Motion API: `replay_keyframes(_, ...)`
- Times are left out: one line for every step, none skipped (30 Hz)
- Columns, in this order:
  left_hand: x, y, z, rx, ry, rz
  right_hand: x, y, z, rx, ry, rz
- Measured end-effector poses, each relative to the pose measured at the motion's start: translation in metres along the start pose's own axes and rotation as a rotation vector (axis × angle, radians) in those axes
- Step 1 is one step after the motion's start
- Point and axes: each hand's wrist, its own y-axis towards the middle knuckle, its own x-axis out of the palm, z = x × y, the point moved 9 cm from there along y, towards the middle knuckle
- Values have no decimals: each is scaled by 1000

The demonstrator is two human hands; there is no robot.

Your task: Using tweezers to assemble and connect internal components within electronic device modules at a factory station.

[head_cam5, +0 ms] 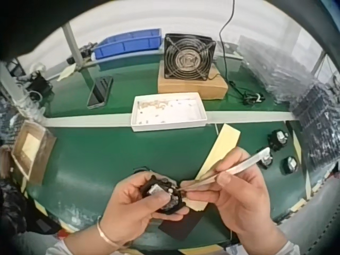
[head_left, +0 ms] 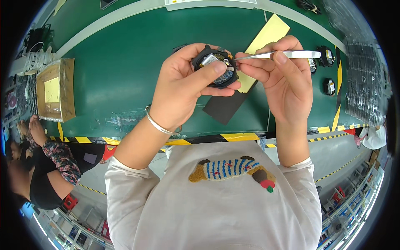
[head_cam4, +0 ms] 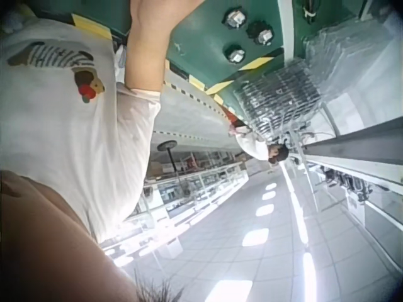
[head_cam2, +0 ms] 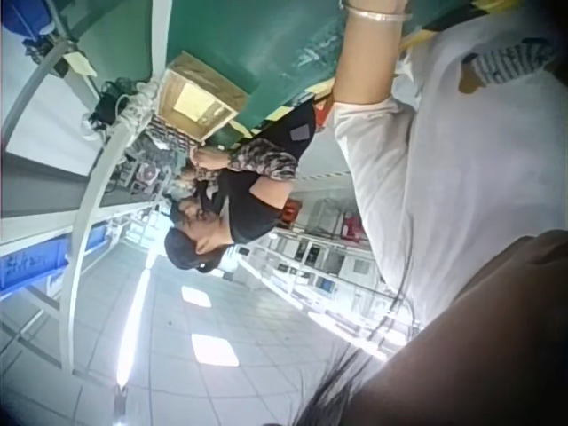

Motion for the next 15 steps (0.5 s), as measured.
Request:
replay_keyframes(0,0,2,1,14,8,1,1,1,2,4,-2)
replay_keyframes(-1,0,2,0,24,18,1,1,3,2,10,-9)
replay_keyframes(-2,0,2,-3,23,25,1,1,4,2,14,-15)
replay_keyframes(-2,-1,2,2,33,24,0,1,7,10,17,-14)
replay_keyframes(-1,-1,4,9,44,19,1,2,6,0,34,-43)
replay_keyframes(-1,-1,3,6,41,23,2,2,5,-11,51,-73)
replay_keyframes(0,-1,3,11,40,13,1,1,5,-6,52,-72)
replay_keyframes(0,-1,4,17,38,2,1,2,5,-7,51,-76)
replay_keyframes(0,0,3,15,35,4,1,2,5,-8,50,-81)
replay_keyframes(0,0,3,17,41,-4,0,2,5,-4,49,-81)
replay_keyframes(1,0,3,21,49,-12,0,2,6,-1,59,-86)
replay_keyframes(0,0,3,22,48,-9,1,2,6,2,68,-91)
replay_keyframes(0,0,3,24,45,-4,1,2,7,4,69,-93)
replay_keyframes(-1,-1,3,25,43,-2,1,2,6,-3,57,-92)
replay_keyframes(-1,-1,3,25,42,-1,2,1,6,-10,45,-92)
